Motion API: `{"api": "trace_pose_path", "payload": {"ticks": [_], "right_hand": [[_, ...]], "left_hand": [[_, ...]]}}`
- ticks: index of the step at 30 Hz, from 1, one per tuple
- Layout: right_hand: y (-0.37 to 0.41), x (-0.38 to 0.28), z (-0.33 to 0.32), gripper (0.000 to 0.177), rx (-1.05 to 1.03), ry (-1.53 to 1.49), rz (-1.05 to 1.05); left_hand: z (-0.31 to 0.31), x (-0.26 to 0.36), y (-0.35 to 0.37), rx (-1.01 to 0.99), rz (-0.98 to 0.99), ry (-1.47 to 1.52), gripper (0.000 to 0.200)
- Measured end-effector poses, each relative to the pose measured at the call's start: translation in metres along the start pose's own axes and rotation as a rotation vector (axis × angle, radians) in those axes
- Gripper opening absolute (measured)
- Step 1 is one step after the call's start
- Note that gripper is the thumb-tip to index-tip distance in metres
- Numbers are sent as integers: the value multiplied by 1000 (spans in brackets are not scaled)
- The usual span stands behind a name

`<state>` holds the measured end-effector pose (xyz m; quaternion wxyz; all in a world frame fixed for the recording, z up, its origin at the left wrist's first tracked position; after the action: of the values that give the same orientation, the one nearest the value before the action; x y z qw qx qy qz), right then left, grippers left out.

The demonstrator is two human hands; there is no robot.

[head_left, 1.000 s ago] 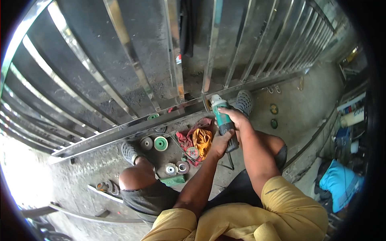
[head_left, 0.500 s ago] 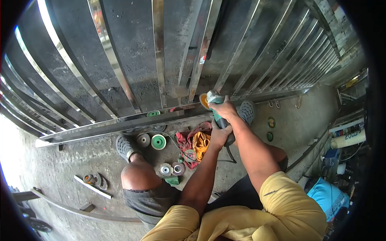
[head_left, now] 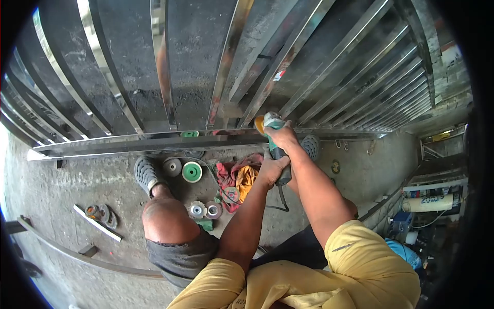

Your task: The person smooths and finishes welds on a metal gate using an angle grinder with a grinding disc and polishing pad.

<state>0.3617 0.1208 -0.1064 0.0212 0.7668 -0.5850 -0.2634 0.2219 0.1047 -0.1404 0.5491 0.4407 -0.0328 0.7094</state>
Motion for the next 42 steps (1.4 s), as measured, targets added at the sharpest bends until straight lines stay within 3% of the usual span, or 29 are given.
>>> {"api": "trace_pose_path", "payload": {"ticks": [3, 8, 13, 14, 17, 20, 21, 24, 28, 32, 37, 42], "right_hand": [[-6, -8, -1, 113, -25, -31, -18], [-19, -9, 5, 109, 72, -10, -109], [13, 10, -13, 114, -49, -33, 49], [19, 15, -19, 114, -74, -3, 51], [46, 31, -39, 115, -106, 100, 50], [52, 46, -46, 116, -44, 117, 38], [53, 44, -47, 117, -42, 107, 36], [54, 22, -47, 117, -75, 66, -1], [22, -7, -25, 114, -43, 185, -43], [10, -30, -11, 114, -106, 192, -137], [4, -50, -8, 105, -84, 391, -67], [16, -45, -12, 108, -88, 399, -108]], "left_hand": [[-6, 14, -5, 28, 20, -167, 92], [-8, 9, -14, 4, 26, -74, 91], [11, -7, 9, -20, -30, -22, 94], [20, -9, 14, -27, 18, -31, 90], [37, 3, 64, 58, -113, -115, 73], [49, -21, 60, -30, 9, -51, 87], [48, -18, 64, 35, 7, -36, 65], [37, 3, 60, 109, 22, -227, 67], [26, -12, 12, -23, -25, 85, 79], [19, 0, 6, 33, 67, 171, 79], [28, -20, -28, -89, 44, 456, 86], [32, -17, -8, -10, 108, 410, 83]]}}
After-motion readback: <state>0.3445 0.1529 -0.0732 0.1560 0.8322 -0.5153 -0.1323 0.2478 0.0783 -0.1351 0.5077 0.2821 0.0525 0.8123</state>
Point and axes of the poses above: each hand's wrist, its own y-axis away from the middle knuckle, its own z-axis out of the palm, x = y × z, the point moved 7 cm from there along -y, towards the middle knuckle, and after that the axes turned 1 degree about z, right-handed, at the moved point
